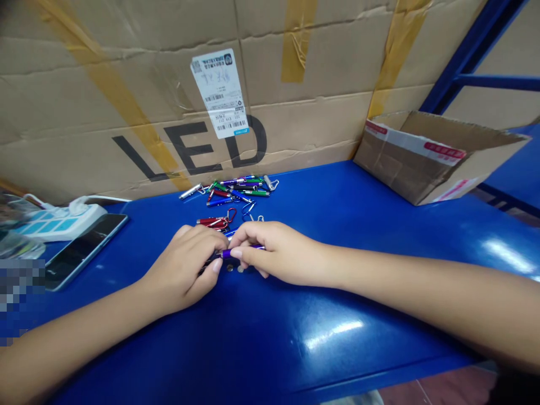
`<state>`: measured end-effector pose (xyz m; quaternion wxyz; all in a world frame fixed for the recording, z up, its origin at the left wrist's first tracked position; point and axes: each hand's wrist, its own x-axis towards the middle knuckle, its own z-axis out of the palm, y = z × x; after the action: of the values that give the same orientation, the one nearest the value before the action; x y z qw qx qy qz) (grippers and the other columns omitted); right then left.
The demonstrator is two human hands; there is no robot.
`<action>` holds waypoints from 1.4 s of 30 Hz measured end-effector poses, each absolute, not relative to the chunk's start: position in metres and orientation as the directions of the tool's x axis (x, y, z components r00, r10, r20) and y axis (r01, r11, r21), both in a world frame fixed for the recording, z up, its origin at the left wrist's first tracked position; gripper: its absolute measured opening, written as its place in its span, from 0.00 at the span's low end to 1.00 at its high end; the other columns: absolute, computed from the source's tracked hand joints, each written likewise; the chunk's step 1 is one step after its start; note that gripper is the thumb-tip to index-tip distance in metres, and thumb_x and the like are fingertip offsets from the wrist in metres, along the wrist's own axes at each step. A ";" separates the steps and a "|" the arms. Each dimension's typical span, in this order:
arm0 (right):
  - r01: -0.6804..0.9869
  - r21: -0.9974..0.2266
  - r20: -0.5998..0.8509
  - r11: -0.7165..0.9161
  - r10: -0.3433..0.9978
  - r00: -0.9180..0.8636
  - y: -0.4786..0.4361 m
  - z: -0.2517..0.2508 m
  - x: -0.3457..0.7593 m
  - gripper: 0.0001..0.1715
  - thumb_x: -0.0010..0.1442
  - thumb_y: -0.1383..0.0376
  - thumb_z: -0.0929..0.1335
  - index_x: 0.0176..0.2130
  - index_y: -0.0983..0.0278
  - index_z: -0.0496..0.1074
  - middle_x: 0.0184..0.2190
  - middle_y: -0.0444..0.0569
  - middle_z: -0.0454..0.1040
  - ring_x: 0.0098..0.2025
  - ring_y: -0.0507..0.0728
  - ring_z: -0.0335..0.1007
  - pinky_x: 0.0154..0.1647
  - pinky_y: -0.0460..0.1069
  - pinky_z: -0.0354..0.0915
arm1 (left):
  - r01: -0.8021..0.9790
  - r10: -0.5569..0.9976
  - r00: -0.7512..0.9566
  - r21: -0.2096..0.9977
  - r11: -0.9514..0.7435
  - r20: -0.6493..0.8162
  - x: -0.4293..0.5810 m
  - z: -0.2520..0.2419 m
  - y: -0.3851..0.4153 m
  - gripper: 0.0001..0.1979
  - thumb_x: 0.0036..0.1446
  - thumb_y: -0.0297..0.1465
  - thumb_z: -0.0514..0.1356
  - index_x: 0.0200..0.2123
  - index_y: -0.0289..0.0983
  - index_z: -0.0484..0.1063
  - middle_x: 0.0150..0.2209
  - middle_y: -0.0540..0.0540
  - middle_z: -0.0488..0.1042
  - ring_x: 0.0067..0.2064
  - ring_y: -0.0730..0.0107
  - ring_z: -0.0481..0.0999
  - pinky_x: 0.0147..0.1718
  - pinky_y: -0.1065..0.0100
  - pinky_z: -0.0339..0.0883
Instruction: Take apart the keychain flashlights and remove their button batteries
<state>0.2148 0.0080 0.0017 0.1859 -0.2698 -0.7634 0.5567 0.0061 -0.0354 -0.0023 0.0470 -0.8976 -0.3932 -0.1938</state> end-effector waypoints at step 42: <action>0.314 -0.358 0.416 0.880 0.451 -0.790 0.011 0.005 0.216 0.11 0.66 0.62 0.63 0.40 0.67 0.72 0.36 0.51 0.75 0.37 0.55 0.71 0.37 0.48 0.65 | 0.709 0.720 0.610 0.179 -0.683 0.330 0.004 0.013 -0.028 0.13 0.64 0.29 0.43 0.27 0.38 0.59 0.25 0.49 0.66 0.27 0.70 0.65 0.27 0.68 0.58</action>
<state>0.2156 0.0109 0.0051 0.2516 -0.2041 -0.9362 0.1361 0.0038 -0.0278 0.0131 -0.0150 -0.8971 -0.3982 -0.1908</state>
